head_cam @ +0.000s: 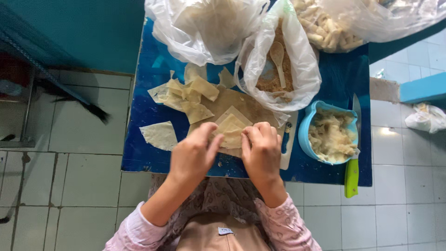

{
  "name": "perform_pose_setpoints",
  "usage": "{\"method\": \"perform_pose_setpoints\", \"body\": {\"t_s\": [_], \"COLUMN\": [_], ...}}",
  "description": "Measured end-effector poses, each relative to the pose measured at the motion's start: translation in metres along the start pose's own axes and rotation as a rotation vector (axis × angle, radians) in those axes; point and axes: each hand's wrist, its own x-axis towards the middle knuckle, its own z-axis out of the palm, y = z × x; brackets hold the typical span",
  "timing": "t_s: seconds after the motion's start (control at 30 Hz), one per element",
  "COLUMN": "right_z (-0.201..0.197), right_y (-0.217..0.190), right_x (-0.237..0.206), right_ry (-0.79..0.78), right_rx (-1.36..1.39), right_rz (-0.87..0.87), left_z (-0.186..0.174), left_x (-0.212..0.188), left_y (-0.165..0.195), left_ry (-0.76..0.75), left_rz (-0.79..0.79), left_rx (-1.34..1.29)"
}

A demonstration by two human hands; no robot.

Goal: The person sits at a small blue table folding dumplings. They take thin dough wrappers, place filling from a blue bowl onto a wrapper using a spoon, fold and pinch the wrapper closed by hand, and set the finished dumpling on a growing pile on the cutting board.

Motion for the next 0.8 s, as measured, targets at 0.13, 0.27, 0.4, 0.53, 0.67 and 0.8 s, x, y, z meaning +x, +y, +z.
{"method": "perform_pose_setpoints", "body": {"t_s": [0.13,0.27,0.4,0.53,0.67,0.8], "right_z": [-0.006,0.033,0.079,0.077,0.068,0.065], "right_y": [-0.01,-0.022,-0.023,0.004,0.018,0.014], "right_x": [0.015,0.055,0.106,0.118,0.102,0.09], "right_ry": [0.065,-0.024,-0.166,-0.231,-0.32,-0.378], "right_rx": [0.085,0.255,0.115,0.587,1.079,1.354], "right_rz": [-0.05,-0.243,-0.236,0.056,0.371,0.503], "left_z": [-0.032,-0.044,-0.041,-0.04,-0.035,-0.02], "left_x": [0.022,0.055,0.076,0.068,0.054,0.051], "left_y": [-0.039,-0.067,-0.073,-0.074,-0.064,-0.043], "left_ry": [0.244,0.247,0.201,0.326,0.359,0.196], "left_rz": [0.078,0.139,0.149,0.175,0.238,0.181], "left_rx": [0.11,0.165,0.153,0.096,-0.179,-0.551]}}
